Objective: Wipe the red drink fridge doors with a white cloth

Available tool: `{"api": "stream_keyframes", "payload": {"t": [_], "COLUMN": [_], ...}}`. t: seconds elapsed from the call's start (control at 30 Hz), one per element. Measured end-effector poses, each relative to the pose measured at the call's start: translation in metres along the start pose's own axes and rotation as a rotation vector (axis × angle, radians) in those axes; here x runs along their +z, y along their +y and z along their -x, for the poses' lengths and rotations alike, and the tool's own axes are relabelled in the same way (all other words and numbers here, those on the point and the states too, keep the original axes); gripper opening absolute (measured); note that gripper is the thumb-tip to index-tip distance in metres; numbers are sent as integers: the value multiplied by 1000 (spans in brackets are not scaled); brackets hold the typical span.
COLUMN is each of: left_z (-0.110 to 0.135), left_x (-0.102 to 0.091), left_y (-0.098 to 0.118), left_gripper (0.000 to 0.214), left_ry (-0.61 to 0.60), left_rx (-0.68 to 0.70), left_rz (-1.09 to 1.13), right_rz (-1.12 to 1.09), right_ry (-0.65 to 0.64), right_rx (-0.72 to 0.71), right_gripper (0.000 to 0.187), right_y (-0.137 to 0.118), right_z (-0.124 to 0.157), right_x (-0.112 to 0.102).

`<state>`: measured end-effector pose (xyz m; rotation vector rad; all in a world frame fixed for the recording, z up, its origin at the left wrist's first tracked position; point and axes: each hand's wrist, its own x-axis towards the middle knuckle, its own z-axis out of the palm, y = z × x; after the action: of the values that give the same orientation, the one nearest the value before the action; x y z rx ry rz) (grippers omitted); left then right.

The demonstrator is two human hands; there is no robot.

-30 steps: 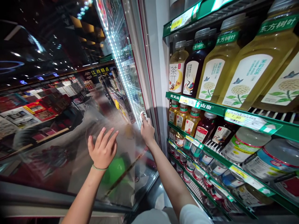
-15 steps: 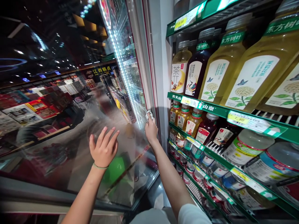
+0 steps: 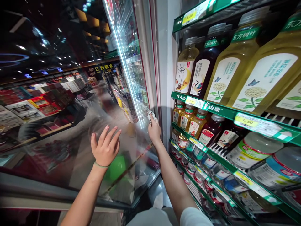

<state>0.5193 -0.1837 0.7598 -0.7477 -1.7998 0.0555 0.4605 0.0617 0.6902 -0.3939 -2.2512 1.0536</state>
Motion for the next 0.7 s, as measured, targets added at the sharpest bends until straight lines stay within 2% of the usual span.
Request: {"api": "stream_keyframes", "payload": {"t": [0.1, 0.27, 0.43, 0.57, 0.7], "left_z": [-1, 0, 0, -1, -1], "left_x": [0, 0, 0, 0, 0], "left_y": [0, 1, 1, 1, 1], "left_gripper": [54, 56, 55, 56, 56], "left_ry": [10, 0, 0, -5, -17], "left_rx": [5, -11, -5, -17, -28], "left_rz": [-19, 25, 16, 39, 61], "right_rz": [56, 71, 124, 81, 125], "right_ry": [-18, -35, -35, -37, -40], "right_rx": [66, -14, 52, -42, 14], "right_gripper": [71, 69, 69, 68, 69], "right_y": [-1, -2, -3, -5, -8], "right_z": [2, 7, 13, 17, 20], "right_x": [0, 2, 3, 2, 3]}}
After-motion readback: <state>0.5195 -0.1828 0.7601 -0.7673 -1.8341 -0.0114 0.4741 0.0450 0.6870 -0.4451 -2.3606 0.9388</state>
